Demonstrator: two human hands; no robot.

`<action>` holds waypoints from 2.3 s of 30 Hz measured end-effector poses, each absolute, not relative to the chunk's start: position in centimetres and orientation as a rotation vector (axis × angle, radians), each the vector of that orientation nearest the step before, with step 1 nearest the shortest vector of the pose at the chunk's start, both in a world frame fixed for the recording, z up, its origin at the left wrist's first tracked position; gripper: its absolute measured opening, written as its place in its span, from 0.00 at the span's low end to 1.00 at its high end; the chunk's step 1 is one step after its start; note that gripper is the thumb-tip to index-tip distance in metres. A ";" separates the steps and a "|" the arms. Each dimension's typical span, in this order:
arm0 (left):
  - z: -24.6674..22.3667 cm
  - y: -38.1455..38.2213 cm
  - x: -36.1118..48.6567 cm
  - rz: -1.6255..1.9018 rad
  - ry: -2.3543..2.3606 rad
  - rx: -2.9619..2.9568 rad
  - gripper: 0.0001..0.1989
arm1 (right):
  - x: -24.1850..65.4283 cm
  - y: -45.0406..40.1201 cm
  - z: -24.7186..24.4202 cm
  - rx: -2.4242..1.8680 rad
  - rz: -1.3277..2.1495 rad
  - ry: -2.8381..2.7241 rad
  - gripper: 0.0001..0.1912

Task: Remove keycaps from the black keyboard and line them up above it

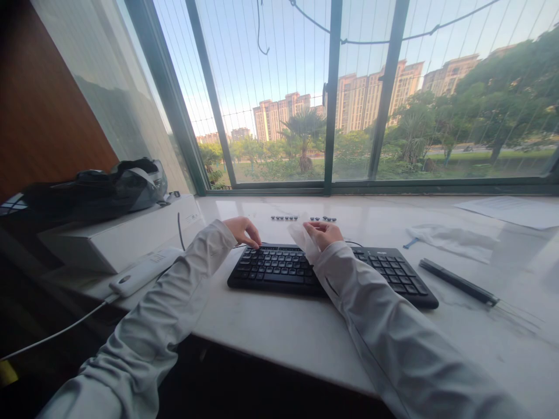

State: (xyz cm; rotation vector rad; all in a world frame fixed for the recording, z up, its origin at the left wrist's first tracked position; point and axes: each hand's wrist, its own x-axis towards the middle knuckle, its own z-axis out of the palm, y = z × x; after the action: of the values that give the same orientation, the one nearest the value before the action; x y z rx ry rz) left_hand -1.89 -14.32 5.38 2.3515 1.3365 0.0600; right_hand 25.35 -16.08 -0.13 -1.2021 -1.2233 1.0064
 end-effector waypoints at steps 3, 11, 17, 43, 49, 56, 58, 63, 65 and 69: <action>5.5 -14.8 -1.6 0.050 1.355 2.337 0.20 | 25.3 -16.1 -0.1 -1.200 1.015 -1.218 0.16; 5.7 -14.6 -1.8 0.151 1.286 2.440 0.15 | 25.3 -16.5 0.3 -1.209 1.020 -1.198 0.14; 5.0 -13.8 -2.1 0.128 1.326 2.474 0.12 | 25.3 -16.3 0.1 -1.186 1.032 -1.210 0.14; 4.6 -12.6 -1.1 0.043 1.338 2.534 0.11 | 25.1 -16.4 0.1 -1.184 1.062 -1.250 0.16; 5.3 -12.3 -0.4 -0.068 1.518 2.404 0.13 | 24.9 -16.6 0.4 -1.178 1.095 -1.234 0.13; 5.9 -10.0 0.0 -0.307 1.475 2.250 0.20 | 25.1 -16.1 0.0 -1.137 1.122 -1.237 0.15; 5.7 -8.9 0.4 -0.387 1.478 2.177 0.21 | 25.2 -15.7 -0.4 -1.113 1.118 -1.242 0.16; 4.8 -7.3 1.3 -0.496 1.385 2.046 0.24 | 25.5 -14.9 -1.4 -1.094 1.063 -1.311 0.17; 4.7 -7.2 1.5 -0.530 1.375 2.023 0.25 | 25.5 -14.8 -1.6 -1.107 1.068 -1.322 0.18; 4.9 -7.1 1.0 -0.583 1.307 1.996 0.23 | 25.4 -14.6 -1.7 -1.133 1.106 -1.297 0.18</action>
State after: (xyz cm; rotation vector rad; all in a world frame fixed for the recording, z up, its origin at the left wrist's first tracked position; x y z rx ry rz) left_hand 1.02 -7.10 4.89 1.9962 1.3075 -0.5826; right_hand 25.37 -14.61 -1.68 -1.1334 -1.2966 1.1062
